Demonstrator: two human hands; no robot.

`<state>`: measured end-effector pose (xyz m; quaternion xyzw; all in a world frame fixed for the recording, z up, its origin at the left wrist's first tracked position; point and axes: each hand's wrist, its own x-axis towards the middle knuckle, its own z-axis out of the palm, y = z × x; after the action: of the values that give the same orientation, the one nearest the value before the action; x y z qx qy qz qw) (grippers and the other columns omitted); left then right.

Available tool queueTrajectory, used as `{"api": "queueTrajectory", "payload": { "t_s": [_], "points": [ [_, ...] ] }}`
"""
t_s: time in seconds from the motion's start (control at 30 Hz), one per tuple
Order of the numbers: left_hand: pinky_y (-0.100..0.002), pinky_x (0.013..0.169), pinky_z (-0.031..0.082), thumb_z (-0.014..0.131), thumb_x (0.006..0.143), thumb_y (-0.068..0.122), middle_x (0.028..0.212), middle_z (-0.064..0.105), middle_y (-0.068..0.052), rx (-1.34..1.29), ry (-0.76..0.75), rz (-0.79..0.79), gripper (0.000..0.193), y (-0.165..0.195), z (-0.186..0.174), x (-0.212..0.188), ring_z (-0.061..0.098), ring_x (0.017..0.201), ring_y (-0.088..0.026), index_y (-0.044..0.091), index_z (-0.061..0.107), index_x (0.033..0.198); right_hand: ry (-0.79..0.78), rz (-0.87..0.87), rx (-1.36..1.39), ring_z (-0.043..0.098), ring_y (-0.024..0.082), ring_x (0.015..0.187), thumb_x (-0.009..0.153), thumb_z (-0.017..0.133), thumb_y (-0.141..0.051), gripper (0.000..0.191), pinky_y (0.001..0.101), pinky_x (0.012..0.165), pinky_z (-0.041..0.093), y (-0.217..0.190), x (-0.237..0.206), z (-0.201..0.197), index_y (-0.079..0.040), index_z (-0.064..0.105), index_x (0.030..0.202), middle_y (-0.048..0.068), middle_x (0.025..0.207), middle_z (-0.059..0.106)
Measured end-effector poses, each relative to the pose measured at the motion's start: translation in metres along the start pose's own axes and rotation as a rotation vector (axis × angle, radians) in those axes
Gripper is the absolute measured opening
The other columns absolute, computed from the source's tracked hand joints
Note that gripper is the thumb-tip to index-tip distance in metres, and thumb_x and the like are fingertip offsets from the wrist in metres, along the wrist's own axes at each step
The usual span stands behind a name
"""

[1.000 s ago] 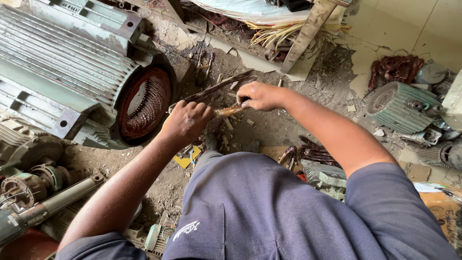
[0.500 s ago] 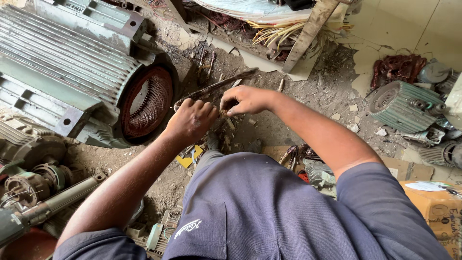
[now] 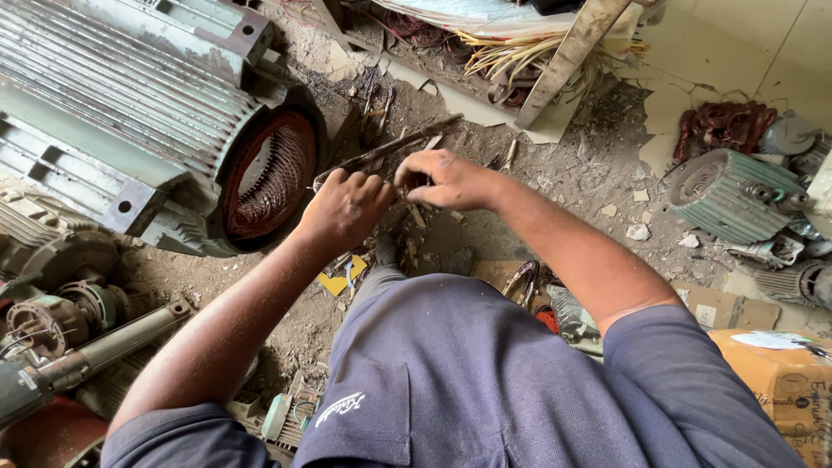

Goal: The person handles bundles of scrap insulated copper wire on the floor of a motor repair workshop. They bend and flex the wire bundles, pull pieces apart by hand, separate individual strands, and toss sorted pieces onto piles of copper wire around them.

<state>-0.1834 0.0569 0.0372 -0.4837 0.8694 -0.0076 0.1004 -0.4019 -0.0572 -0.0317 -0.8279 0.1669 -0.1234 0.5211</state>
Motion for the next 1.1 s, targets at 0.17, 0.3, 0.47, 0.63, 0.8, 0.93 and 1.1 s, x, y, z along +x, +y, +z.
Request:
{"api": "queueTrajectory", "payload": {
  "t_s": [0.17, 0.3, 0.47, 0.63, 0.8, 0.93, 1.1],
  "points": [
    [-0.035, 0.068, 0.041, 0.057, 0.092, 0.021, 0.086, 0.055, -0.001, 0.078, 0.066, 0.007, 0.016, 0.004, 0.001, -0.008, 0.054, 0.079, -0.018, 0.011, 0.059, 0.105, 0.128, -0.081, -0.099, 0.066, 0.030, 0.096, 0.083, 0.073, -0.005, 0.020, 0.0414, 0.086, 0.054, -0.013, 0.001, 0.014, -0.003, 0.068, 0.102, 0.013, 0.097, 0.066],
    [-0.036, 0.066, 0.039, 0.059, 0.099, 0.024, 0.082, 0.053, -0.002, 0.045, 0.074, -0.031, 0.016, 0.000, 0.002, -0.014, 0.052, 0.075, -0.018, 0.009, 0.061, 0.101, 0.217, -0.104, -0.186, 0.066, 0.029, 0.091, 0.084, 0.069, 0.002, 0.013, 0.0418, 0.083, 0.055, -0.028, 0.000, 0.029, -0.001, 0.065, 0.096, 0.013, 0.092, 0.064],
    [-0.034, 0.067, 0.039, 0.064, 0.095, 0.018, 0.084, 0.053, 0.000, -0.001, 0.317, -0.055, 0.019, -0.012, -0.002, -0.029, 0.053, 0.077, -0.016, 0.007, 0.065, 0.110, 0.468, -0.361, -0.609, 0.064, 0.029, 0.096, 0.098, 0.061, 0.002, 0.007, 0.0429, 0.091, 0.055, -0.051, -0.004, 0.046, 0.001, 0.064, 0.103, 0.014, 0.100, 0.064],
    [-0.034, 0.068, 0.040, 0.064, 0.094, 0.019, 0.087, 0.056, -0.001, -0.031, 0.273, 0.000, 0.025, -0.026, -0.006, -0.043, 0.054, 0.079, -0.016, 0.007, 0.066, 0.116, 0.475, -0.388, -0.689, 0.064, 0.031, 0.097, 0.095, 0.062, 0.000, 0.012, 0.0443, 0.091, 0.054, -0.072, 0.000, 0.052, 0.002, 0.063, 0.107, 0.017, 0.102, 0.064],
    [-0.033, 0.069, 0.041, 0.063, 0.090, 0.020, 0.092, 0.059, -0.001, -0.028, 0.282, 0.086, 0.036, -0.061, -0.007, -0.059, 0.055, 0.083, -0.016, 0.005, 0.066, 0.123, 0.393, -0.220, -0.507, 0.066, 0.030, 0.102, 0.086, 0.069, -0.003, 0.026, 0.0413, 0.091, 0.054, -0.082, 0.019, 0.045, -0.001, 0.066, 0.112, 0.015, 0.106, 0.066],
    [-0.034, 0.069, 0.042, 0.063, 0.090, 0.022, 0.091, 0.058, -0.001, -0.011, 0.314, 0.160, 0.035, -0.097, -0.001, -0.074, 0.055, 0.083, -0.017, 0.006, 0.066, 0.121, 0.224, -0.007, -0.356, 0.065, 0.033, 0.101, 0.084, 0.072, -0.004, 0.022, 0.0401, 0.091, 0.055, -0.082, 0.043, 0.039, -0.003, 0.066, 0.104, 0.016, 0.106, 0.065],
    [-0.035, 0.070, 0.042, 0.063, 0.089, 0.026, 0.091, 0.058, -0.002, -0.046, 0.288, 0.218, 0.033, -0.137, 0.017, -0.087, 0.056, 0.083, -0.018, 0.007, 0.065, 0.116, 0.146, 0.118, -0.270, 0.063, 0.034, 0.098, 0.082, 0.069, 0.000, 0.016, 0.0426, 0.087, 0.053, -0.077, 0.074, 0.045, -0.003, 0.065, 0.097, 0.014, 0.097, 0.063]
  ]
}}
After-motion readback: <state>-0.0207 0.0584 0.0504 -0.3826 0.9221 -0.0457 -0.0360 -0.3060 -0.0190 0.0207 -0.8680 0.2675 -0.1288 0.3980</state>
